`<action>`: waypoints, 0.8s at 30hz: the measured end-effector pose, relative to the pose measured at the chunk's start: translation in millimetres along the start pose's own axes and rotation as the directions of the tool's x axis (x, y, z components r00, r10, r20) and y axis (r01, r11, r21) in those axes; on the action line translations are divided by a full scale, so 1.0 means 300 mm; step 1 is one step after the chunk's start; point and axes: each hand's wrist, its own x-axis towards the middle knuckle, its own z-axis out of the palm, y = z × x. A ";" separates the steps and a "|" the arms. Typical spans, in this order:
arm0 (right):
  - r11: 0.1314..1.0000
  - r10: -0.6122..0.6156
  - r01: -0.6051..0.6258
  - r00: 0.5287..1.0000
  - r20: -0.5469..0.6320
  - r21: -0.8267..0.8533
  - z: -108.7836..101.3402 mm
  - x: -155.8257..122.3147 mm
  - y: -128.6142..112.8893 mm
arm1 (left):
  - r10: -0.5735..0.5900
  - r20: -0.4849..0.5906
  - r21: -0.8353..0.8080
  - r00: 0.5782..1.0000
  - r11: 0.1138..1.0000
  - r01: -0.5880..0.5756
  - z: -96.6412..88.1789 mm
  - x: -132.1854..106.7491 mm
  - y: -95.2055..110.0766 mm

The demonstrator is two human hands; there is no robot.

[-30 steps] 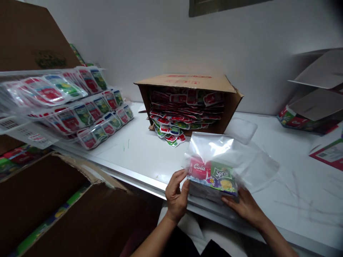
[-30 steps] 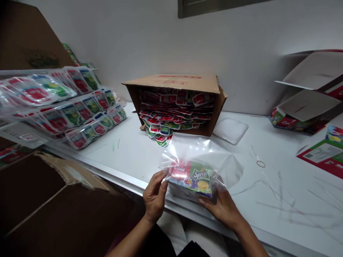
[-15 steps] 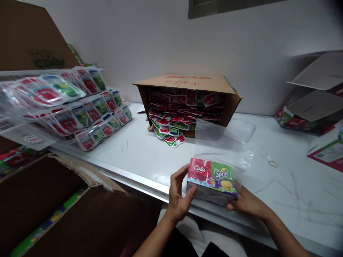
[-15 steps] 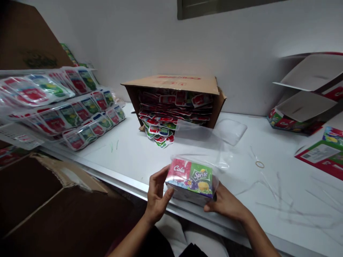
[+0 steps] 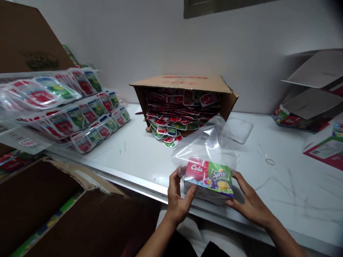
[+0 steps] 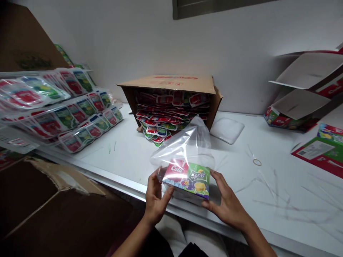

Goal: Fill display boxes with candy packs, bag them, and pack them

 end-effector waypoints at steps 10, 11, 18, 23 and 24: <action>0.968 0.102 -0.039 0.964 -0.246 0.248 0.015 -0.015 -0.019 | -0.052 0.155 0.076 0.987 0.996 0.040 -0.022 0.031 -0.001; 0.964 0.152 -0.082 0.950 -0.272 0.253 0.022 -0.008 -0.022 | -0.060 0.156 0.072 0.986 0.996 0.050 -0.021 0.033 -0.003; 0.991 0.085 -0.022 0.873 -0.480 0.135 0.057 0.070 -0.049 | -0.043 0.175 0.037 0.984 0.999 0.037 -0.024 0.050 -0.007; 0.964 -0.258 0.181 0.814 -0.520 -0.195 0.040 0.041 -0.057 | -0.064 0.253 0.070 0.965 0.996 0.048 -0.040 0.055 -0.032; 0.943 -0.321 0.218 0.795 -0.515 -0.252 0.034 0.030 -0.058 | -0.053 0.270 0.071 0.961 0.997 0.035 -0.042 0.058 -0.037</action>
